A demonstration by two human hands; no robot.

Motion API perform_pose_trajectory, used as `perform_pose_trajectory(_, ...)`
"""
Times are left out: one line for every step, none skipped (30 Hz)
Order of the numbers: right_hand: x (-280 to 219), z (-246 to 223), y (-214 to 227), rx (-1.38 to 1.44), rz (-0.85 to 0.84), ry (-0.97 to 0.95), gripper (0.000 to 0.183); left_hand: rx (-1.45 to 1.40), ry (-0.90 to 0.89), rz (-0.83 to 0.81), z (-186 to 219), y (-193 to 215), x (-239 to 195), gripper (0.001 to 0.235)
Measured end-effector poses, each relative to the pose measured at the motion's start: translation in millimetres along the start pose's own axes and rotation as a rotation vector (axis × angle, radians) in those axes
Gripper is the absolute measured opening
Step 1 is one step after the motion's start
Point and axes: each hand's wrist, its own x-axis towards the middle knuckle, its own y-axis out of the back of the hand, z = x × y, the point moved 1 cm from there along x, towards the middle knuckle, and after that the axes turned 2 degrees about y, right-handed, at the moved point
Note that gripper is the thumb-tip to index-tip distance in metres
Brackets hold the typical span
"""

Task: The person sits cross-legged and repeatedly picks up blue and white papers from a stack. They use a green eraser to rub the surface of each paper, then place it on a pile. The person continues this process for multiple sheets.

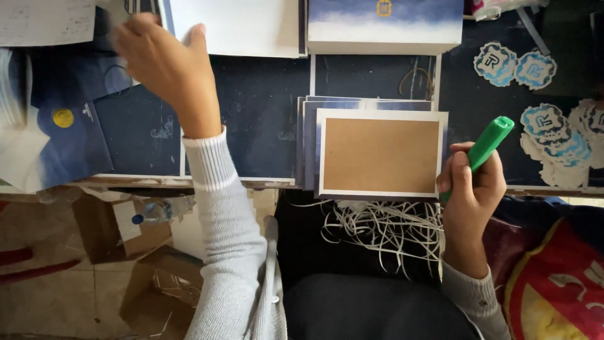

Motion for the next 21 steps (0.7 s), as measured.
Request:
perform_pose_trajectory(0.9, -1.6, 0.0, -0.029, 0.008, 0.018, 0.011, -0.119, -0.083, -0.044, 1.5, 2.3, 1.0, 0.054)
perform_pose_trajectory(2.4, -1.0, 0.8, -0.029, 0.013, 0.021, 0.011, -0.123, -0.085, -0.042, 13.0, 23.9, -4.7, 0.054)
perform_pose_trajectory(4.0, -0.9, 1.8, -0.1, 0.041, 0.079, 0.014, -0.391, -0.119, -0.078, 24.6, 45.3, -10.5, 0.042)
perform_pose_trajectory(4.0, -0.7, 3.0, -0.173, 0.071, 0.134, 0.018, -0.659, -0.153, -0.116, 35.8, 67.0, -17.3, 0.033)
perform_pose_trajectory(7.2, -1.9, 0.3, -0.174, 0.077, 0.134, 0.018, -0.664, -0.157, -0.117, 45.8, 81.0, -33.8, 0.033)
perform_pose_trajectory(9.3, -4.4, -1.8, -0.283, 0.058, 0.242, 0.01, -0.933, 0.045, -0.12, 53.8, 94.7, -51.2, 0.042)
perform_pose_trajectory(11.2, -6.7, -4.2, -0.392, 0.036, 0.349, 0.008, -1.194, 0.256, -0.129, 61.6, 108.1, -69.1, 0.054)
perform_pose_trajectory(15.1, -22.3, -16.9, -0.394, 0.039, 0.346, 0.008, -1.196, 0.255, -0.132, 75.9, 122.6, -78.6, 0.054)
perform_pose_trajectory(18.1, -39.5, -31.1, -0.403, -0.071, 0.543, 0.01, -1.321, 0.161, -0.234, 91.4, 137.2, -88.3, 0.038)
perform_pose_trajectory(21.1, -56.4, -44.7, -0.409, -0.184, 0.738, 0.017, -1.443, 0.06, -0.335, 107.4, 151.8, -98.1, 0.031)
perform_pose_trajectory(20.7, -64.7, -53.7, -0.413, -0.18, 0.736, 0.017, -1.446, 0.058, -0.339, 102.8, 148.1, -124.3, 0.031)
perform_pose_trajectory(19.4, -73.5, -63.9, -0.447, -0.221, 0.828, 0.015, -1.166, 0.159, -0.441, 96.9, 143.0, -150.5, 0.031)
perform_pose_trajectory(18.3, -82.1, -74.2, -0.482, -0.264, 0.918, 0.014, -0.879, 0.253, -0.528, 90.3, 138.1, -176.7, 0.032)
perform_pose_trajectory(18.9, -83.6, -78.6, -0.485, -0.258, 0.913, 0.014, -0.88, 0.248, -0.535, 98.1, 146.8, -174.2, 0.032)
perform_pose_trajectory(19.3, -85.3, -83.0, -0.528, -0.227, 0.972, 0.011, -1.056, 0.22, -0.604, 106.8, 155.3, -171.9, 0.033)
perform_pose_trajectory(20.1, -87.1, -87.3, -0.573, -0.193, 1.031, 0.01, -1.235, 0.189, -0.674, 115.8, 163.5, -169.3, 0.035)
perform_pose_trajectory(19.0, -86.1, -84.6, -0.58, -0.185, 1.026, 0.01, -1.238, 0.183, -0.682, 116.9, 163.9, -167.3, 0.035)
perform_pose_trajectory(17.8, -84.9, -81.6, -0.589, -0.237, 1.013, 0.014, -1.204, 0.117, -0.697, 119.1, 164.5, -165.6, 0.039)
perform_pose_trajectory(16.6, -83.5, -78.3, -0.598, -0.289, 1.0, 0.019, -1.17, 0.052, -0.71, 121.6, 165.0, -164.1, 0.042)
perform_pose_trajectory(16.6, -84.2, -75.8, -0.607, -0.283, 0.992, 0.019, -1.174, 0.048, -0.722, 122.5, 164.9, -164.0, 0.042)
perform_pose_trajectory(16.2, -85.0, -73.5, -0.643, -0.295, 1.007, 0.018, -1.119, -0.046, -0.738, 123.9, 165.1, -164.1, 0.047)
